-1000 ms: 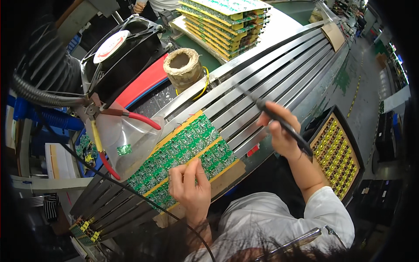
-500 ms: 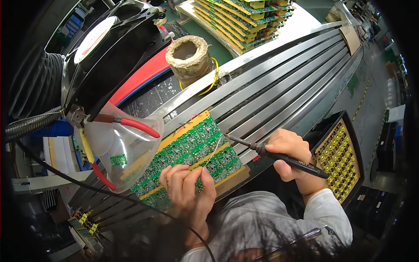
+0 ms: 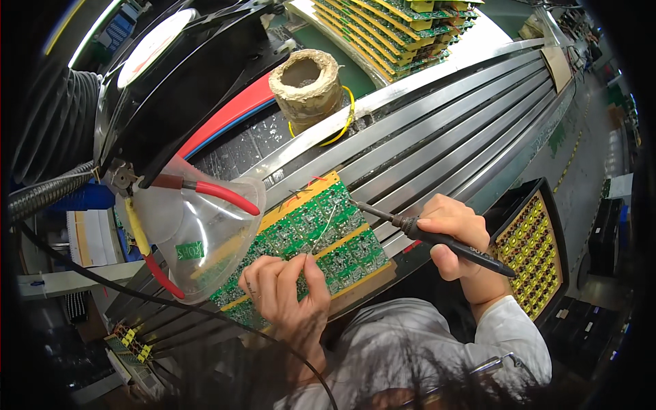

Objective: The person solders circuit board panels one at a time using a soldering iron and solder wire, taking each panel from a stack and placing the finished panels onto another stack.

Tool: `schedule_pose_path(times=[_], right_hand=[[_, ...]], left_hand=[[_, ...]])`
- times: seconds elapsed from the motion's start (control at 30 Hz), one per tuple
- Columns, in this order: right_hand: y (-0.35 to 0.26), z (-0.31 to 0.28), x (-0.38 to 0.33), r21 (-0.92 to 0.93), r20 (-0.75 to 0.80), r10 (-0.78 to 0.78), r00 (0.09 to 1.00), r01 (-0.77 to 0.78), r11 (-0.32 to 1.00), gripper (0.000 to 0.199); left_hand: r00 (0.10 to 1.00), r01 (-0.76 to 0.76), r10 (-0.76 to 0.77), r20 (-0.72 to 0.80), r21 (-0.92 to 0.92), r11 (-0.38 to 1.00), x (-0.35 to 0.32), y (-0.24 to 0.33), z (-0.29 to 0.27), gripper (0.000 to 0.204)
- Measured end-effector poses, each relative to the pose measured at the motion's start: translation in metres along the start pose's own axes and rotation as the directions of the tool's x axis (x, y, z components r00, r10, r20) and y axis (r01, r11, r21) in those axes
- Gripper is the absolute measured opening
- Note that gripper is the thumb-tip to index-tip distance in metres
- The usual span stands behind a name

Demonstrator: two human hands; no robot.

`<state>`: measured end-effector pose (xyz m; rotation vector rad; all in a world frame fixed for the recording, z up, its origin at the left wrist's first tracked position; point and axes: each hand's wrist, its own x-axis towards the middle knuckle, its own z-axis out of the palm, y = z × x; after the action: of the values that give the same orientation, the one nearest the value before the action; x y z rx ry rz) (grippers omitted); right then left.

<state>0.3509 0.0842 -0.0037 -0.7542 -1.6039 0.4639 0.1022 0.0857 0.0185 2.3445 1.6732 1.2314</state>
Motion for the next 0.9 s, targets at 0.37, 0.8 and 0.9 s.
schedule_pose_path(times=[0.37, 0.8, 0.9], right_hand=[[-0.004, 0.024, 0.006, 0.025, 0.035, 0.003, 0.999, -0.003, 1.000, 0.026], [-0.016, 0.030, -0.005, 0.033, 0.038, 0.020, 0.999, -0.022, 0.999, 0.025], [-0.020, 0.036, -0.010, 0.106, 0.048, 0.039, 0.998, -0.044, 0.993, 0.026]], left_hand=[[0.999, 0.047, -0.047, -0.024, -0.039, 0.998, -0.007, -0.022, -0.018, 0.013], [1.000, 0.011, -0.010, 0.008, -0.056, 0.998, -0.024, -0.028, -0.030, 0.013], [1.000, 0.025, -0.025, -0.003, -0.041, 0.999, -0.029, -0.035, -0.040, 0.012]])
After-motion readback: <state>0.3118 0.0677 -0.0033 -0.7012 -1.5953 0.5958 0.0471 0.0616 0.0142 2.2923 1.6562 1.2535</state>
